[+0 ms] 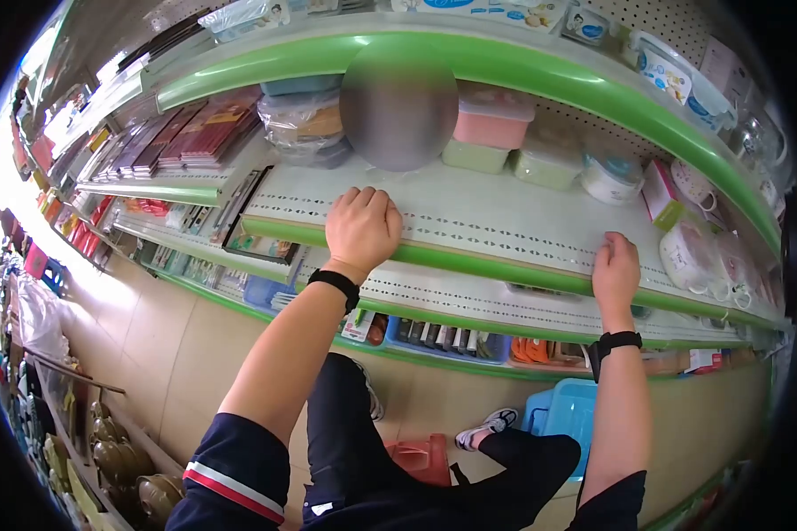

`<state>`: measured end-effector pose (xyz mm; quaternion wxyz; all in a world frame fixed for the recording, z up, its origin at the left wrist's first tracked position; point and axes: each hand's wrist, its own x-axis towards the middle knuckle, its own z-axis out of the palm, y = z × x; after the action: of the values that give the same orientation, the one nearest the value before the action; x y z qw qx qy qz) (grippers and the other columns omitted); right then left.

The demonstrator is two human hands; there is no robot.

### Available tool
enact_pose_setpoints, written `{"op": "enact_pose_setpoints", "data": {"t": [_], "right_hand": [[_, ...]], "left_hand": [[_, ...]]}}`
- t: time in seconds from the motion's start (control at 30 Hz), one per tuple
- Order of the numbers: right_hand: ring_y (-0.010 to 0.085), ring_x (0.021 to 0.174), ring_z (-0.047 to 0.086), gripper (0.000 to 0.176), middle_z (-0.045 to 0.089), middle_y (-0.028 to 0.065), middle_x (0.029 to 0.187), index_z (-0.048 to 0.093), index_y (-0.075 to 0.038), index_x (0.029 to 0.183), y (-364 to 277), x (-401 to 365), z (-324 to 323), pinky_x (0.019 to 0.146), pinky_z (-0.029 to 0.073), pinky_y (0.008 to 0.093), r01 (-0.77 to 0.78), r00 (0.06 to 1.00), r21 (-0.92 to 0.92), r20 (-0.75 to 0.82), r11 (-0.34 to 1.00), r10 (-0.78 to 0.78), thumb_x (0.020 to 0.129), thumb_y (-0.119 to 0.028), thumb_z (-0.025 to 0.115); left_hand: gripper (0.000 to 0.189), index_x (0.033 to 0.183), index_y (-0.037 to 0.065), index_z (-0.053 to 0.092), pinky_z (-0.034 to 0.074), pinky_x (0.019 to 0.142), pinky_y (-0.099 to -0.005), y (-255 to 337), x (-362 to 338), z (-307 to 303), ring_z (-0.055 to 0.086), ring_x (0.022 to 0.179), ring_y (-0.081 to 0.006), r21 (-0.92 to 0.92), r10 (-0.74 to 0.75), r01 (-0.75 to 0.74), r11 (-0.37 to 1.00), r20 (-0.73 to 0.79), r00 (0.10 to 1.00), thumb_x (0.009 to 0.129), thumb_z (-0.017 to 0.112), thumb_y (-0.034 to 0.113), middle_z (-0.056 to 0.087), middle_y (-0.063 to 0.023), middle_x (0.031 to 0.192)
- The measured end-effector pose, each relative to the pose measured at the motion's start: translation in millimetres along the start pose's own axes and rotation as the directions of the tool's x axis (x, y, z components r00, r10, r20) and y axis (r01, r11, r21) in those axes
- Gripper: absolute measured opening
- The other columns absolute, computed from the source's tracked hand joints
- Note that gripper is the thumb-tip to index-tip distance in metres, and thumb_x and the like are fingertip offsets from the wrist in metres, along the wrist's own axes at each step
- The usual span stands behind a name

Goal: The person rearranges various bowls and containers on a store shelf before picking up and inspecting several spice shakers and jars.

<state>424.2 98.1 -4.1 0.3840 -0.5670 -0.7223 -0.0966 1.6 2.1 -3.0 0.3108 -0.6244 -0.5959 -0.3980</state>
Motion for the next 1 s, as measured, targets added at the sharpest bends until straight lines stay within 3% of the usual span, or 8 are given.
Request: {"op": "enact_pose_setpoints", "data": {"t": [0.13,1.0], "right_hand": [[0.0392,0.103,0.067,0.022,0.072,0.0187,0.107,0.07,-0.003,0.112,-0.1,-0.6,1.0,0.089,0.054,0.0494,0.013,1.0,-0.01,-0.017,1.0,-0.013,0.096,-0.014,0.061],[0.0387,0.101,0.067,0.021,0.073,0.0176,0.103,0.071,-0.002,0.108,-4.2,0.9,0.0,0.088,0.054,0.0501,0.04,0.998,-0.025,-0.039,0.999,-0.041,0.095,-0.015,0.062]], "left_hand": [[0.01,0.077,0.006,0.063,0.049,0.067,-0.0462,2.2,1.3,-5.1,0.061,0.073,-0.0339,-0.031,-0.012,0.013,0.999,0.036,0.999,0.086,0.062,0.009,0.064,-0.0096,0.076],[0.01,0.077,0.007,0.063,0.05,0.068,-0.0457,0.9,0.7,-4.6,0.061,0.074,-0.0331,-0.002,0.002,-0.002,1.0,0.042,0.999,0.086,0.062,0.011,0.064,-0.0091,0.077]]}}
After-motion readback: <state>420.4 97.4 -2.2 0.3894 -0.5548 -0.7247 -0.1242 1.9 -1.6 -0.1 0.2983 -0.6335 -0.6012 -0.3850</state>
